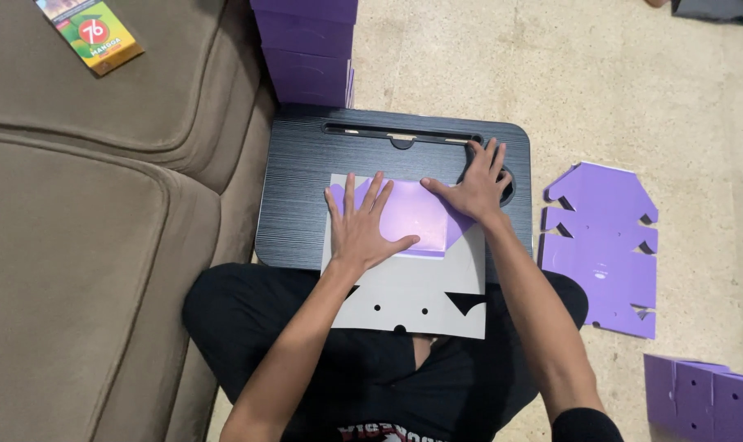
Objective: The person assembles a flat purple cardboard box by folding and interlocking its tabs. They press down on the creases, fold the side flaps, and lock the tabs to form a three-dimensional box.
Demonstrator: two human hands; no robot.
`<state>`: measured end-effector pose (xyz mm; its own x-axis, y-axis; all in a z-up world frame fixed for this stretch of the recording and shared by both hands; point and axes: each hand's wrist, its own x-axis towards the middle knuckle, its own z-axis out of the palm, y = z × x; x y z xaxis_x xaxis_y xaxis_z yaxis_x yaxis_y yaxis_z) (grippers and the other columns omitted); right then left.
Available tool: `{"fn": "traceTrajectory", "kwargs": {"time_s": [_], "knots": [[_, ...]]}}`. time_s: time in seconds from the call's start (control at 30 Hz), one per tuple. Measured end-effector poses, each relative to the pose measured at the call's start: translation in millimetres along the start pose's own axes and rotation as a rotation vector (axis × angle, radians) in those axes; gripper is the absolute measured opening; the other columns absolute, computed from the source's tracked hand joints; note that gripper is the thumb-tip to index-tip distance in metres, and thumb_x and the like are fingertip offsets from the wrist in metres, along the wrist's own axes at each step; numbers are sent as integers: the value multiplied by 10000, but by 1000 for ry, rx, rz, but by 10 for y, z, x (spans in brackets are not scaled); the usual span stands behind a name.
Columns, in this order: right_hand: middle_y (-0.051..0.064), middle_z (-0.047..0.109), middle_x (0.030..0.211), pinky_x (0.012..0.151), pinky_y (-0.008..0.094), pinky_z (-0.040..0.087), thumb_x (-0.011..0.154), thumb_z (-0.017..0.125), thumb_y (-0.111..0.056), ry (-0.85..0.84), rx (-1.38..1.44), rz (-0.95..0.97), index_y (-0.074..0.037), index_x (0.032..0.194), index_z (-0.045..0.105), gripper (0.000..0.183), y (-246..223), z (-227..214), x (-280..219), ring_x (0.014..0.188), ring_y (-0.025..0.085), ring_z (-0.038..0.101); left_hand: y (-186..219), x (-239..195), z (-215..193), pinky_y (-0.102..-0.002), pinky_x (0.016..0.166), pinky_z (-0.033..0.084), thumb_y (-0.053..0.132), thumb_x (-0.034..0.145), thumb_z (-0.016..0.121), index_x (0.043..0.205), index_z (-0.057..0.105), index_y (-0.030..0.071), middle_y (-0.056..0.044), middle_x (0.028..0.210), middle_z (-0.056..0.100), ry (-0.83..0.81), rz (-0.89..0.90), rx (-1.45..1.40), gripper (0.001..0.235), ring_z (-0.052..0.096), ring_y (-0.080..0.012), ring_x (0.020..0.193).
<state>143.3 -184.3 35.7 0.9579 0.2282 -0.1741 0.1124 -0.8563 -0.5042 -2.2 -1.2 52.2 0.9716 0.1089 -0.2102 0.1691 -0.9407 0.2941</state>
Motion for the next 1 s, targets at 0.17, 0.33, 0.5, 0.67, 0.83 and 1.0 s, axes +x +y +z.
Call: {"fn": "traceTrajectory", "kwargs": {"time_s": [0.17, 0.33, 0.5, 0.67, 0.83, 1.0], "knots": [[247, 49, 1678, 1147, 718, 96, 842, 830, -419, 63, -142, -124, -168, 1578, 228, 984, -376, 177, 24, 1542, 424, -62, 19, -24, -77, -741, 1179, -69, 898, 753, 428, 1620, 252, 279, 73, 1718, 112, -7, 3, -27, 1079, 6, -403, 1565], [234, 42, 1700, 1156, 725, -29, 847, 806, -507, -17, -84, -164, -205, 1630, 169, 1054, -573, 393, 82, 1552, 409, -95, 24, -42, -89, -739, 1180, -93, 907, 744, 418, 1631, 199, 269, 88, 1720, 75, -24, -5, -15, 1114, -33, -394, 1567], [236, 30, 1702, 1169, 709, -70, 778, 840, -565, -49, -85, -100, -214, 1635, 165, 1146, -462, 166, 79, 1555, 401, -93, 28, -25, -93, -734, 1179, -107, 905, 753, 405, 1634, 183, 287, 100, 1720, 60, -44, -22, -17, 1099, -45, -384, 1567], [243, -14, 1696, 1188, 677, -87, 768, 848, -539, -44, -95, -33, -208, 1619, 154, 1146, -254, -182, -19, 1556, 390, -100, 35, -52, -111, -732, 1173, -131, 892, 757, 429, 1631, 207, 289, 98, 1720, 78, -35, -27, -52, 1085, -36, -386, 1570], [260, -7, 1692, 1168, 680, -137, 767, 848, -494, -23, -61, 1, -200, 1592, 193, 1094, 101, -230, -37, 1551, 401, -114, 66, -55, -114, -736, 1173, -121, 891, 757, 433, 1629, 214, 291, 90, 1720, 91, -36, -4, -33, 1081, -31, -384, 1571], [248, 13, 1693, 1178, 696, -89, 810, 825, -433, 0, -29, -18, -218, 1557, 238, 974, 333, -213, -86, 1553, 412, -78, 60, -64, -119, -752, 1164, -102, 911, 762, 407, 1633, 190, 296, 86, 1722, 71, -58, 8, 11, 1087, -43, -395, 1567]]}}
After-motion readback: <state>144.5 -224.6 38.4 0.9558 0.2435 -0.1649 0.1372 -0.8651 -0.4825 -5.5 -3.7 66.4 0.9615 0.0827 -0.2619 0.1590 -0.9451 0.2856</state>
